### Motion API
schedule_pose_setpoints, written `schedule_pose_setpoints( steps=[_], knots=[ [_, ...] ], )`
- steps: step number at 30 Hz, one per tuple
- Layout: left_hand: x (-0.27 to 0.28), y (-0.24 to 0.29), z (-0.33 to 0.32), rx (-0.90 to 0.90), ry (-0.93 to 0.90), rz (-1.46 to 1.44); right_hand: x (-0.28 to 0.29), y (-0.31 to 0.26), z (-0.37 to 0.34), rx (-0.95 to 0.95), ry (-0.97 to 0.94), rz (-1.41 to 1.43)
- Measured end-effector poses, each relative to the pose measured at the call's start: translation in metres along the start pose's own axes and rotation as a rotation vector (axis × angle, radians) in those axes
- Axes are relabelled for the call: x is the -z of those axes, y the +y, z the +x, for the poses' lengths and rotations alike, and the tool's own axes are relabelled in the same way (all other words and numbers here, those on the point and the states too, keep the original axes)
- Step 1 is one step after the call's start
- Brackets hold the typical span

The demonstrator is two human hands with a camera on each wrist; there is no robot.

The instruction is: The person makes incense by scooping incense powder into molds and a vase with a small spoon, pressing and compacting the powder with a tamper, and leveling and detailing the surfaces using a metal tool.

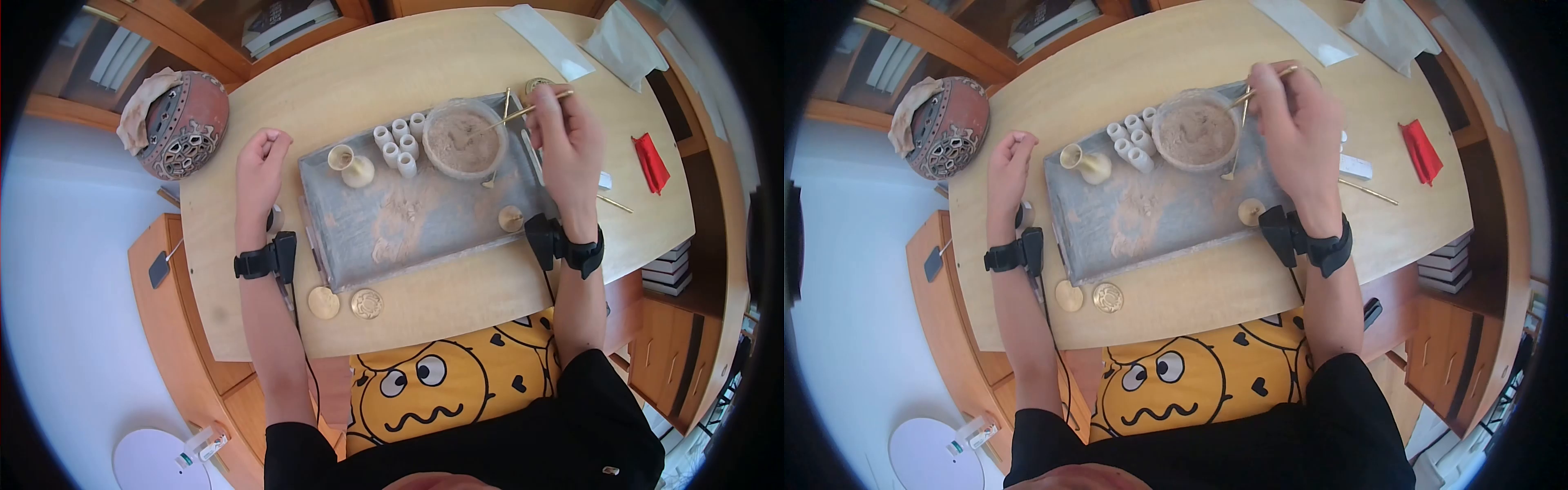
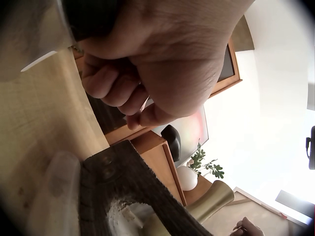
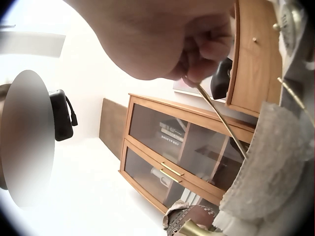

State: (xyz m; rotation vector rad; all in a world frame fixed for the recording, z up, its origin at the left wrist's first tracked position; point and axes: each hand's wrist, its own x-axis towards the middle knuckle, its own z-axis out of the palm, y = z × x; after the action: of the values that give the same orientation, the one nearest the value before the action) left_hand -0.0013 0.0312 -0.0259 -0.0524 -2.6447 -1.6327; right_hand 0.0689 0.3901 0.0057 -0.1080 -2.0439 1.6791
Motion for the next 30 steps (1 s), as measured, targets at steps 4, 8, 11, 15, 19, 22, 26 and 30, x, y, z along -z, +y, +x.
schedule_pose_setpoints(
  steps=[4, 8, 11, 15, 19, 22, 26, 30],
  knots=[
    [0.0, -0.001, 0.0, -0.005, -0.008, -0.011, -0.004, -0.001, -0.004, 0.057, -0.013, -0.061],
    [0.0, -0.005, 0.002, -0.038, -0.011, -0.003, -0.002, 0.005, 0.001, 0.036, 0.0, -0.065],
    [-0.001, -0.004, 0.001, -0.031, -0.004, 0.011, -0.003, 0.004, -0.001, -0.073, -0.085, -0.075],
    [0.0, -0.002, 0.001, -0.021, -0.011, -0.024, -0.008, -0.001, -0.003, -0.058, -0.086, -0.055],
    [0.0, 0.0, -0.001, -0.014, -0.004, -0.01, -0.001, 0.003, -0.001, -0.048, 0.041, 0.001],
    [-0.001, -0.004, 0.001, -0.034, 0.003, 0.018, -0.001, 0.002, 0.002, -0.048, 0.061, 0.007],
    [0.001, 0.001, -0.002, 0.017, 0.001, -0.009, -0.002, 0.002, 0.001, -0.08, 0.073, 0.04],
    [-0.002, 0.004, -0.001, -0.01, 0.011, -0.001, 0.001, 0.004, 0.003, -0.084, 0.07, -0.025]
  ],
)
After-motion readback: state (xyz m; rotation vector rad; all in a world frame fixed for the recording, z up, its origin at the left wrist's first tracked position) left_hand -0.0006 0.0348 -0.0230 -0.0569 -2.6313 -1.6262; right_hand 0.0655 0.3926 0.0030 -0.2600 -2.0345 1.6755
